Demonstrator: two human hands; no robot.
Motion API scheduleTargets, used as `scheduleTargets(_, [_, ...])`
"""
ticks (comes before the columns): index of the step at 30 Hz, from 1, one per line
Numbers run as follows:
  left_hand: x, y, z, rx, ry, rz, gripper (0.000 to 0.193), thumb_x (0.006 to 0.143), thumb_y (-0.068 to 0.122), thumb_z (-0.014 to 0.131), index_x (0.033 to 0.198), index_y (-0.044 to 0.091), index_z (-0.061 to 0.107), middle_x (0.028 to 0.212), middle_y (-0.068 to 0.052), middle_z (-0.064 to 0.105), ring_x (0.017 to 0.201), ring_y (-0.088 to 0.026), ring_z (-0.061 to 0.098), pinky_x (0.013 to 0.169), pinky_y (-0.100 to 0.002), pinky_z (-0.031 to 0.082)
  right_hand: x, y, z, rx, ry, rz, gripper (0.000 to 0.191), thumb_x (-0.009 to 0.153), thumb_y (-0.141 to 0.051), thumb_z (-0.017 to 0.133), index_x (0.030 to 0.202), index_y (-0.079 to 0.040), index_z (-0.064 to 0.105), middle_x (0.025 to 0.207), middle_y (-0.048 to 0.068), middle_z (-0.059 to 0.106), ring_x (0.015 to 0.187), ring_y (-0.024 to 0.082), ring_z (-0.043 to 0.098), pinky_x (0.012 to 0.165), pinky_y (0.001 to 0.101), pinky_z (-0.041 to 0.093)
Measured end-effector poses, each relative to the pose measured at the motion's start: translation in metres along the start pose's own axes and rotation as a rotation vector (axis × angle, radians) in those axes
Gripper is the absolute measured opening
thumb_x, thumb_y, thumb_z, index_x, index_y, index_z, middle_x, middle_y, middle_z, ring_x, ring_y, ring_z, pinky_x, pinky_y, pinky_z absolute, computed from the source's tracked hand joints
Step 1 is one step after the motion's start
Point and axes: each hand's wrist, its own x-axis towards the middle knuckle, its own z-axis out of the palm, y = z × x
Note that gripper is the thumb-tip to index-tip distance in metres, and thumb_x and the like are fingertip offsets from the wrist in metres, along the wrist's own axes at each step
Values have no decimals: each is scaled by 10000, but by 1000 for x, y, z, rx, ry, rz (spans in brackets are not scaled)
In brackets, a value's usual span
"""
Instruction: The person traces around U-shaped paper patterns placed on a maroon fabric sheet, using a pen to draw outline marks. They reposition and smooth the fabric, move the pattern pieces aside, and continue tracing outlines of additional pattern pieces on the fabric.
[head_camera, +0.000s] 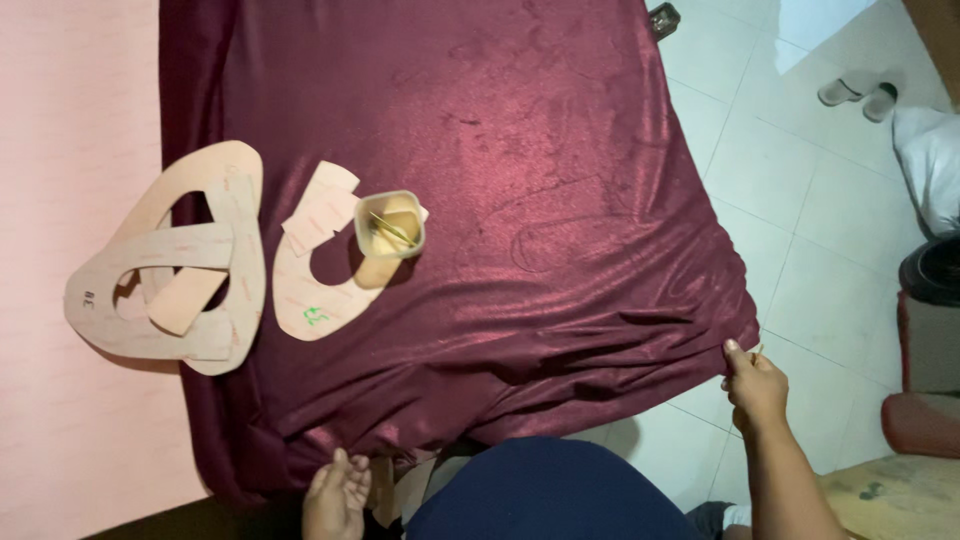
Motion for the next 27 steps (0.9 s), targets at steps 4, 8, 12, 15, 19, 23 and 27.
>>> scheduleTargets(4, [-14, -2, 8, -32, 85, 65, 251, 1024, 285, 650, 918, 77, 558, 898, -55, 664, 833, -159, 635, 799, -309, 522, 16, 48, -53, -68, 63, -96, 313, 951, -262, 729, 868, 36, 675, 749, 113, 615, 607, 192, 541, 544, 351, 432])
scheduleTargets(8, [-31, 0, 19, 77, 206, 56, 203, 1031, 268, 630, 989, 69, 632, 921, -53, 666, 831, -154, 627, 811, -312, 524, 10, 101, -105, -472, 179, 103, 481, 945, -357, 711, 825, 108, 736, 737, 237, 700, 639, 296, 630, 634, 452, 490])
scheduleTargets(12, [-42, -7, 42, 159, 281, 111, 324, 1033, 337, 582, 973, 23, 640, 876, -72, 669, 795, -183, 651, 718, -309, 514, 10, 103, -114, -551, 259, -105, 501, 946, -420, 767, 833, 68, 748, 736, 208, 685, 654, 278, 606, 647, 410, 459])
scheduleTargets(15, [-48, -17, 64, 186, 213, 169, 483, 1023, 484, 559, 934, 13, 614, 807, -88, 653, 731, -206, 656, 637, -299, 483, 23, 51, -74, -203, 53, -190, 389, 981, -382, 699, 926, 3, 705, 798, 101, 694, 595, 151, 552, 530, 328, 448])
scheduleTargets(19, [-48, -19, 88, 217, 268, 118, 589, 1040, 573, 601, 917, -2, 564, 766, -104, 559, 677, -237, 620, 591, -343, 439, 17, -26, 8, -252, -94, -299, 509, 973, -500, 697, 908, 4, 729, 843, 170, 697, 779, 292, 632, 740, 435, 490])
scheduleTargets(23, [-52, -15, 83, 238, 267, 210, 386, 988, 370, 634, 949, -14, 623, 801, -97, 627, 658, -255, 637, 561, -367, 438, 4, -62, 46, -497, 68, -443, 707, 782, -512, 863, 1123, 43, 588, 1069, 261, 683, 984, 418, 649, 829, 488, 494])
scheduleTargets(27, [-57, -20, 62, 240, 194, 213, 345, 994, 329, 626, 962, -14, 645, 837, -94, 648, 660, -213, 626, 585, -336, 455, 2, -60, 48, -499, 80, -455, 570, 787, -353, 829, 1159, 16, 604, 1144, 248, 701, 1073, 413, 661, 917, 477, 508])
